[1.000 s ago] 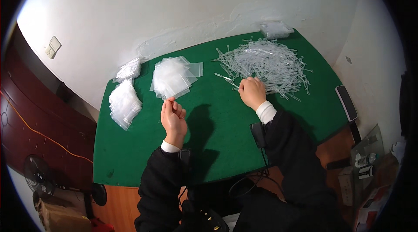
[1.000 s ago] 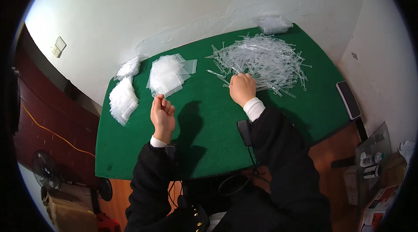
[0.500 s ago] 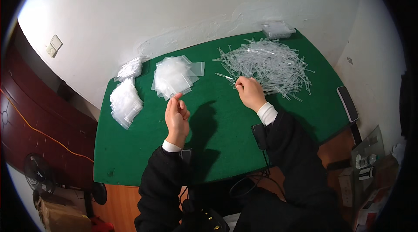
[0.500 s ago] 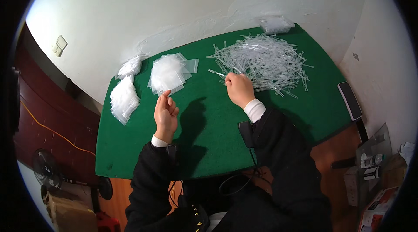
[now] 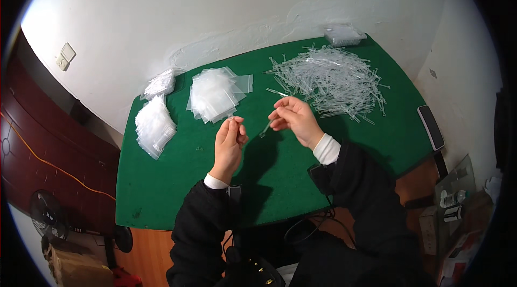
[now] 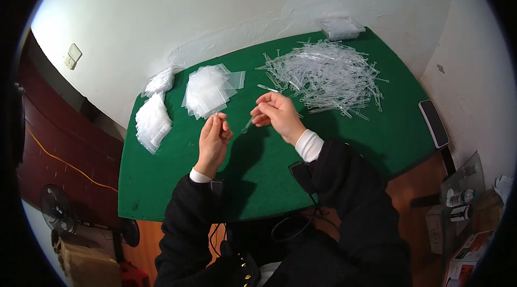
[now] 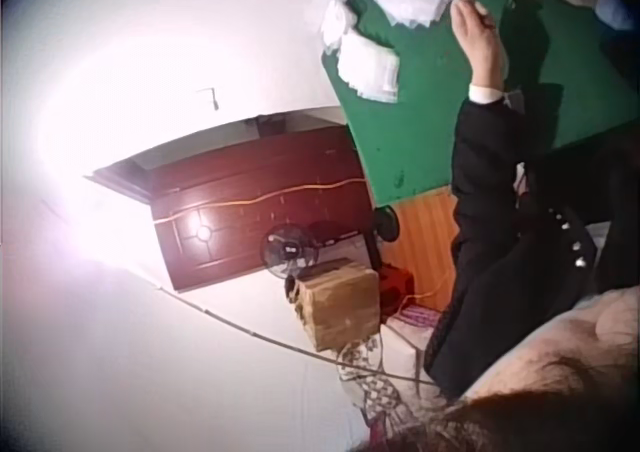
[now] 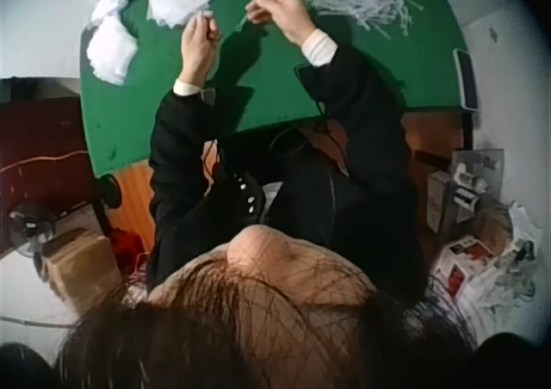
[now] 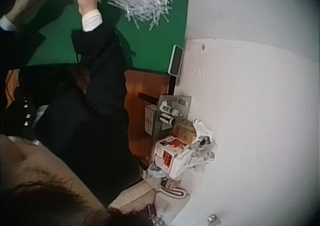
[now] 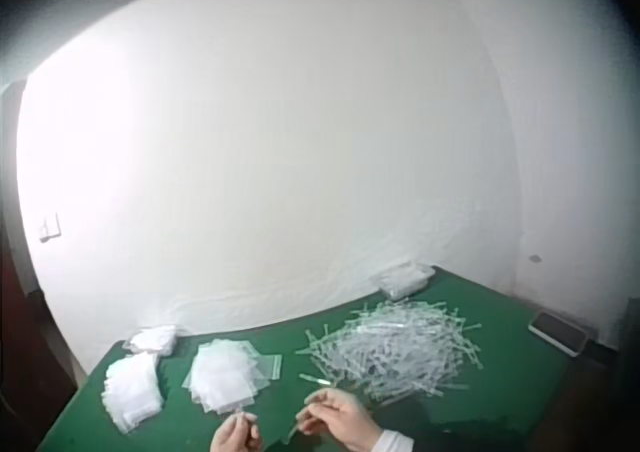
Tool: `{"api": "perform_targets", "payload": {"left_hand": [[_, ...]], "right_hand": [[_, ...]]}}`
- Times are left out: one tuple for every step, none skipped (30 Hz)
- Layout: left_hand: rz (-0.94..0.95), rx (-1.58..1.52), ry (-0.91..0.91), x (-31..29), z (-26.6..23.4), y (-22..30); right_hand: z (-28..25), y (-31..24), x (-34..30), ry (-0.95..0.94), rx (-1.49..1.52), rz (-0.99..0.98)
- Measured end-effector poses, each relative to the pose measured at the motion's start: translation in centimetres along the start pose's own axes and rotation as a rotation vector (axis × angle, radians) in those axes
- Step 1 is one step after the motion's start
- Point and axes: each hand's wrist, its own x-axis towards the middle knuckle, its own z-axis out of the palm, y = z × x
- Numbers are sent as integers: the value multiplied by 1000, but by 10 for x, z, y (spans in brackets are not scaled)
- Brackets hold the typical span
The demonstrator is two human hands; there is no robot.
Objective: Put small white items into small plastic zip-lock bags.
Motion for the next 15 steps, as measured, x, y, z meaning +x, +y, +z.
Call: {"api": "perform_targets", "payload": {"left_hand": [[-4,18,-29,0,2,-1],[-7,17,-29,-1,3,-2],[-19,20,-39,-3,6,-1],[-30,22,-49,-5,10,1],[-41,24,-58,-6,13,2],[-45,23,-59,-8,16,2],[-34,64,-68,-9,19,2],[-23,104,-77,-11,21,2],[-12,145,-85,-11,22,1],[-15,145,-87,-11,22,0],[23,166,-74,-11,21,-2],[62,187,-60,-11,21,-3],[101,208,-46,-12,21,-3],[100,208,-47,-11,20,-3],[93,167,-16,-11,20,-2]], "right_hand": [[6,1,-3,2,0,1],[12,2,-6,-7,60,6],[18,3,-9,-15,119,10],[22,4,-11,-23,178,14],[26,6,-13,-19,178,15],[28,7,-15,-31,137,7],[31,9,-17,-43,96,-1],[31,10,-17,-55,55,-10],[31,11,-17,-52,56,-8],[30,13,-17,-77,-95,-28],[30,14,-17,-103,-247,-47],[30,15,-18,-129,-398,-67],[30,16,-18,-127,-397,-66],[31,16,-19,-157,-389,-41],[32,16,-20,-188,-381,-16]]}}
